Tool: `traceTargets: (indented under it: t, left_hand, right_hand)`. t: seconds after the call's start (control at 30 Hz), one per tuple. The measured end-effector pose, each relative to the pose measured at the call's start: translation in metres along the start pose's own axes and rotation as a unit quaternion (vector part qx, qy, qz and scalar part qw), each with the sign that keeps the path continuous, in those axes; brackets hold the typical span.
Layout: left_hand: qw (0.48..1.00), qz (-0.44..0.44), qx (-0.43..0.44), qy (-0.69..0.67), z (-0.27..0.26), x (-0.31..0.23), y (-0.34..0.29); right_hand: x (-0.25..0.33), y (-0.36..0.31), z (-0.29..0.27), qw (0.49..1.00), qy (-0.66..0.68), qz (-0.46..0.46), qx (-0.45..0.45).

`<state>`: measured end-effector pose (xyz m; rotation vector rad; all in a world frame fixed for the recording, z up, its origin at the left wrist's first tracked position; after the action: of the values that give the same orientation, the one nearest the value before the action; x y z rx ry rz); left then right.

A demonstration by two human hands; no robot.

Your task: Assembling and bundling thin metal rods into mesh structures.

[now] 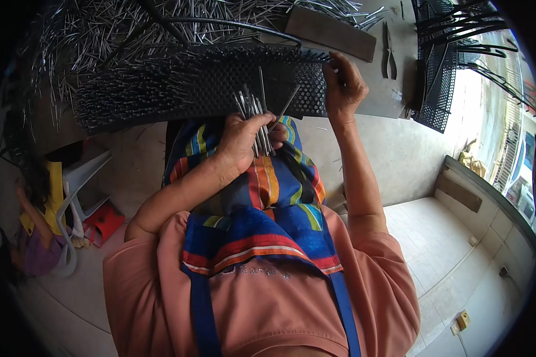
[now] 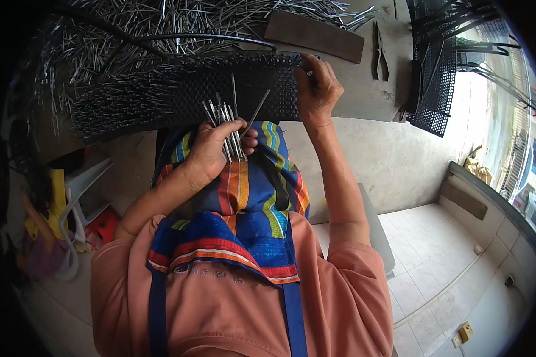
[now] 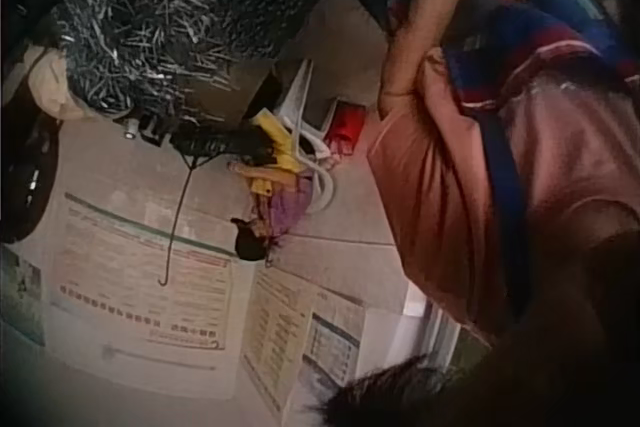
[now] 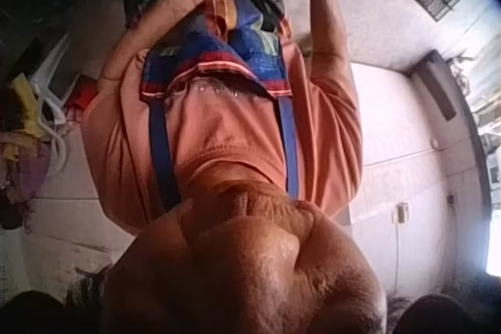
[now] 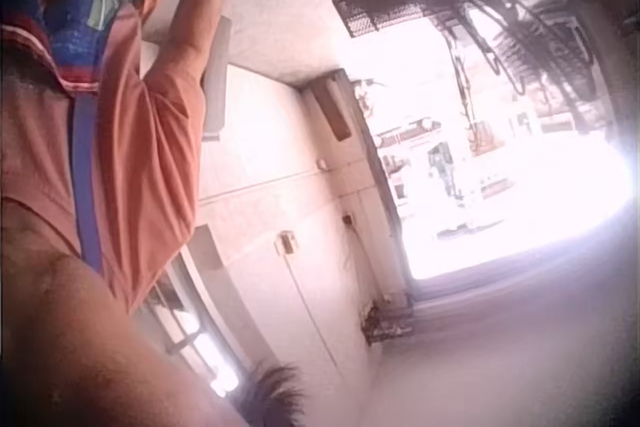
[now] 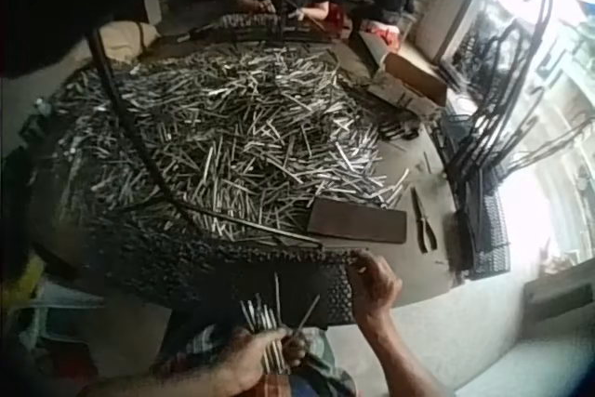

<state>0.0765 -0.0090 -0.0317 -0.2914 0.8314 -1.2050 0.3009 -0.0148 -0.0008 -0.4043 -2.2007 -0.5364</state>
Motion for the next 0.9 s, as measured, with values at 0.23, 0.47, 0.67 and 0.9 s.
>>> traceTargets:
  t: [0.23,0.47,0.67,0.9]
  left_hand:
    - [1.000,0.022,-0.017,-0.003,-0.016,0.001,-0.016]
    - [1.000,0.003,-0.014,0.012,-0.029,0.001,-0.018]
    - [0.999,0.041,0.012,-0.010,-0.026,-0.003,-0.015]
    - [0.999,0.001,0.024,-0.036,-0.026,0.000,-0.019]
  right_hand:
    - [0.005,0.011,0.002,0.997,-0.064,-0.012,0.031]
    - [-0.010,0.003,0.005,0.992,-0.121,-0.011,0.030]
    - [-0.003,-0.025,0.019,0.990,-0.010,0.066,0.122]
    - [0.008,-0.036,0.053,0.984,0.135,0.002,0.120]
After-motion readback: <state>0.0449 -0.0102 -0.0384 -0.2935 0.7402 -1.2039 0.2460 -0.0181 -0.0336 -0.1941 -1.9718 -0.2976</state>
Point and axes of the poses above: each hand's wrist, its own y-axis towards the middle knuckle, its own z-axis out of the palm, x = y × z, the point moved 5 cm from there along y, towards the middle knuckle, and after that the axes turned 13 degrees about x, right-handed, at the moved point
